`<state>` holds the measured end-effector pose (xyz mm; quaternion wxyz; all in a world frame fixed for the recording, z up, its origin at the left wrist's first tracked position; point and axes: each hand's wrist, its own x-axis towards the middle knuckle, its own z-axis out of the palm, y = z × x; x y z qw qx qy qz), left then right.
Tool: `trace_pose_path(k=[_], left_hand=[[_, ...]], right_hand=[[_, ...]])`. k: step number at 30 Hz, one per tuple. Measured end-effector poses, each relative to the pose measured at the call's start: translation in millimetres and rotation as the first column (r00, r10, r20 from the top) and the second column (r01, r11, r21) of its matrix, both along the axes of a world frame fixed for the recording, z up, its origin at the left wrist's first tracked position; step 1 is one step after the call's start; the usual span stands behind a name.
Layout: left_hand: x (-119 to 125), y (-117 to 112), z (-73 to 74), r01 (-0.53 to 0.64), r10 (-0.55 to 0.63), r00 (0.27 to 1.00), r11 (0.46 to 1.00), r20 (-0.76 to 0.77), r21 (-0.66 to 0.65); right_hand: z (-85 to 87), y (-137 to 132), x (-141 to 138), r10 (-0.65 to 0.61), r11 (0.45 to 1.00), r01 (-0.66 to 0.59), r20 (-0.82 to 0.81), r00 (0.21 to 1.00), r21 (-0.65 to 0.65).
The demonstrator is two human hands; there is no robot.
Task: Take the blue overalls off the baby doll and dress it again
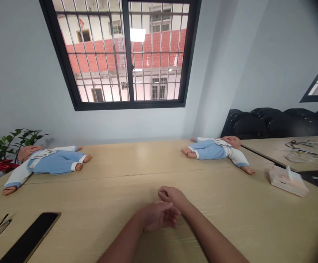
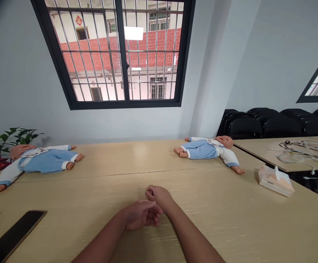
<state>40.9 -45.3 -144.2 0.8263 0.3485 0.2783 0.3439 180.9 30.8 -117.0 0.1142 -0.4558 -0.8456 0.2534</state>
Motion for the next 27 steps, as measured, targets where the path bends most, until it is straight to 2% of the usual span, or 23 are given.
trace_pose_path(k=[11,18,27], left_hand=[[0.6,-1.0,4.2,-0.008,0.008,1.000,1.000,-0.025,-0.013],[0.3,0.0,0.0,-0.016,0.015,1.000,1.000,-0.022,-0.012],[0.1,0.0,2.1,-0.007,0.007,1.000,1.000,-0.022,0.001]], right_hand=[[-7.3,2.3,2.2,0.005,1.000,-0.005,-0.026,1.000,0.004],[-4.4,1.8,0.9,0.008,1.000,-0.008,-0.014,1.000,-0.002],[-4.4,1.5,0.9,0.015,1.000,-0.015,-0.022,1.000,0.000]])
